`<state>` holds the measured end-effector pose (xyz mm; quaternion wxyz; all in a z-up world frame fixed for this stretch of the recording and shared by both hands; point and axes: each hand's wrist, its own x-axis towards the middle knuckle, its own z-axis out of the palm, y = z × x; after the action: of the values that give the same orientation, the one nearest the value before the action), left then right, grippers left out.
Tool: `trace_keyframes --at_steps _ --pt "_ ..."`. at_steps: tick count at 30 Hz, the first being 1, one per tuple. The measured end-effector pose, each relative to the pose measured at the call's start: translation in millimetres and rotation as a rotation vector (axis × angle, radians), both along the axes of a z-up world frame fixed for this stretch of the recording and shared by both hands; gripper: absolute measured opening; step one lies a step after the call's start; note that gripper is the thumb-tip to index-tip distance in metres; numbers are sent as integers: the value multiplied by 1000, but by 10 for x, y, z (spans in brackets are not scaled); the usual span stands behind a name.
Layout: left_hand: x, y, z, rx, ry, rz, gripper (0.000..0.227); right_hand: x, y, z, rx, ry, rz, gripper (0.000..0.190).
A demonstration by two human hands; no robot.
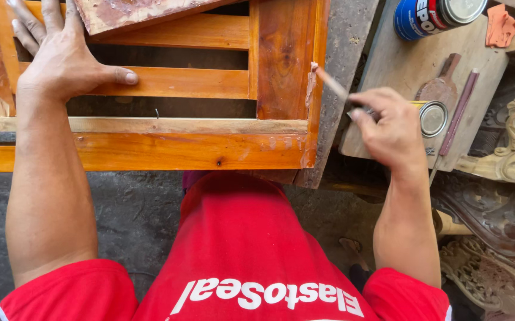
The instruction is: The person applies a pinkish wood filler to the joints and edges of a wooden chair frame using a putty knife. They repeatedly scoop filler from a board and spread it into gaps, smoothing the surface along the frame.
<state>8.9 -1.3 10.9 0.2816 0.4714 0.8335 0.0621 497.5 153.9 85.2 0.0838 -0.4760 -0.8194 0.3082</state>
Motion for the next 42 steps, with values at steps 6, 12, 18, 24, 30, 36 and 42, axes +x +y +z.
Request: trace_keyframes --at_steps 6,12,18,24,30,36,42 --pt "-12 96 7 -39 25 -16 156 74 60 -228 -60 52 106 27" --pt "-22 97 -2 -31 36 -16 156 -137 -29 -296 24 195 -4 26" --pt "-33 35 -56 -8 5 -11 156 -184 -237 -178 208 -134 -74 25" --pt "-46 117 -75 -3 25 -33 158 -95 59 36 99 -35 115 27" --pt "-42 84 -72 32 -20 -33 154 -43 328 -22 94 -36 176 24" --pt "-15 34 -42 -48 39 -23 149 85 283 -104 -27 -85 270 29" --pt "-38 56 -53 -15 8 9 148 137 -135 87 -2 -87 255 28"
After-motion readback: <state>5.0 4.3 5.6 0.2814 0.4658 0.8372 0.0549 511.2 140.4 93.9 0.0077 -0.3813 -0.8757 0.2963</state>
